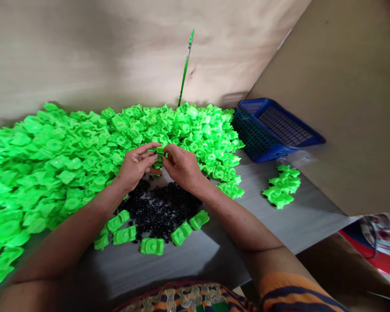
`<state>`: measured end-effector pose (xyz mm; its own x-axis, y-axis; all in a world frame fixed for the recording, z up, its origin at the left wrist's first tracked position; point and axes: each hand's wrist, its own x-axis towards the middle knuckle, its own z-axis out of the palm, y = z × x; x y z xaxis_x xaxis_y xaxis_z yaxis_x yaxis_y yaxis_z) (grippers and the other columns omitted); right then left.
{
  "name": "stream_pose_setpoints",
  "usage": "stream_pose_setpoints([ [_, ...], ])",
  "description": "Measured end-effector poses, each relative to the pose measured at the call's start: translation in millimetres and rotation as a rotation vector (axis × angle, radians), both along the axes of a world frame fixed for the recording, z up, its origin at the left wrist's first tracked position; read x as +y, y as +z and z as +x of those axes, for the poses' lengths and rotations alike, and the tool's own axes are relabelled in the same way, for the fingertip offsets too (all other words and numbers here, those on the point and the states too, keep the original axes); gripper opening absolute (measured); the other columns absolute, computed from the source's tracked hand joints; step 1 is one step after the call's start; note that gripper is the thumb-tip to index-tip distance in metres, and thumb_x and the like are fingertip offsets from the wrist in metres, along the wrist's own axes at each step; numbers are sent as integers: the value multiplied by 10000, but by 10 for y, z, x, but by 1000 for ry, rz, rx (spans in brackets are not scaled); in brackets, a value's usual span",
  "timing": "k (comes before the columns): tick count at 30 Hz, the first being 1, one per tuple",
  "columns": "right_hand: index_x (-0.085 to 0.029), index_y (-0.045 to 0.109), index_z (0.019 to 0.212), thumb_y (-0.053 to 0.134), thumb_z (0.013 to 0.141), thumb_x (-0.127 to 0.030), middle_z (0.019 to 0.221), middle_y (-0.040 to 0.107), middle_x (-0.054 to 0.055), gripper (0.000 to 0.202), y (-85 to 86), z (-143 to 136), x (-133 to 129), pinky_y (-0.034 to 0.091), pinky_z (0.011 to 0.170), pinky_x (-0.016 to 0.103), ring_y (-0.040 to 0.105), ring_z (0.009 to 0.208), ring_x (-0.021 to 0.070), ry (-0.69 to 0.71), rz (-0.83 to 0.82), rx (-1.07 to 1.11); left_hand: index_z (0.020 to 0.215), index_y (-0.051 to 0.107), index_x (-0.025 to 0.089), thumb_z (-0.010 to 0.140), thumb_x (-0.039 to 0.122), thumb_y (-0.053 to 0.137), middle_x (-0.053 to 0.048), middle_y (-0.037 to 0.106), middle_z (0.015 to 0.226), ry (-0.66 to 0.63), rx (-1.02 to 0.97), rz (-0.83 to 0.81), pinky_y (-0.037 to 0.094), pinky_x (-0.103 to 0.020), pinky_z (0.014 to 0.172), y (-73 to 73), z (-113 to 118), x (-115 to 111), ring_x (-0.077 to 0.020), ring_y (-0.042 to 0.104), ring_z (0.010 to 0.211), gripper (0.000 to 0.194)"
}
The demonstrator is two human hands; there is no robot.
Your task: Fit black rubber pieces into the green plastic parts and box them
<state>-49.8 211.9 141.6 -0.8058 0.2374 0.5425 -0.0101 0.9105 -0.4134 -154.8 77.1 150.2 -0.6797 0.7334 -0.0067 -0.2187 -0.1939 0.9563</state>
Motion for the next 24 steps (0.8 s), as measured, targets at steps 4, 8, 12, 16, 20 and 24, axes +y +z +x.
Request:
stream_pose_setpoints([
  [4, -216, 602, 983, 546, 992, -167, 817, 669, 19, 74, -65, -26, 38, 395, 687, 260, 572, 711, 158, 45, -20, 97, 1039, 808, 184, 541, 359, 1018, 19, 696, 742, 14, -11, 16, 645, -242, 554, 36, 8, 0, -127, 670, 653, 569],
  [8, -218, 603, 986, 551, 993, -171, 826, 671, 21, 71, -95, -44, 59, 416, 701, 263, 603, 737, 165, 53, -36, 105, 1041, 809, 182, 523, 373, 1031, 14, 704, 748, 24, -27, 17, 658, -264, 562, 49, 9, -4, -152, 702, 692, 594],
  [12, -225, 600, 981, 563, 986, -161, 825, 664, 13, 74, -122, -57, 75, 422, 697, 259, 606, 737, 162, 60, -56, 110, 1051, 811, 174, 551, 441, 1024, 34, 668, 679, 42, -27, -5, 666, -277, 571, 42, 4, -2, -142, 685, 662, 606],
  [16, -230, 590, 978, 563, 987, -158, 814, 654, 4, 77, -160, -74, 86, 418, 666, 253, 591, 711, 152, 89, -67, 155, 1031, 816, 172, 506, 482, 1038, 57, 618, 613, 66, -37, -20, 638, -241, 540, 39, 4, 10, -126, 663, 625, 649],
  [20, -224, 596, 1012, 548, 1000, -166, 837, 672, 9, 76, -210, -99, 109, 447, 678, 257, 601, 715, 150, 144, -54, 246, 1039, 820, 154, 475, 474, 1039, 40, 664, 662, 101, -24, -37, 650, -264, 519, 52, 8, 18, -125, 655, 624, 685],
  [24, -223, 608, 1056, 540, 1025, -179, 877, 694, 19, 87, -273, -132, 145, 481, 712, 263, 632, 751, 153, 170, -17, 319, 1052, 825, 134, 513, 469, 1014, 27, 682, 694, 124, 11, -38, 658, -287, 498, 60, 6, 16, -114, 626, 611, 662],
])
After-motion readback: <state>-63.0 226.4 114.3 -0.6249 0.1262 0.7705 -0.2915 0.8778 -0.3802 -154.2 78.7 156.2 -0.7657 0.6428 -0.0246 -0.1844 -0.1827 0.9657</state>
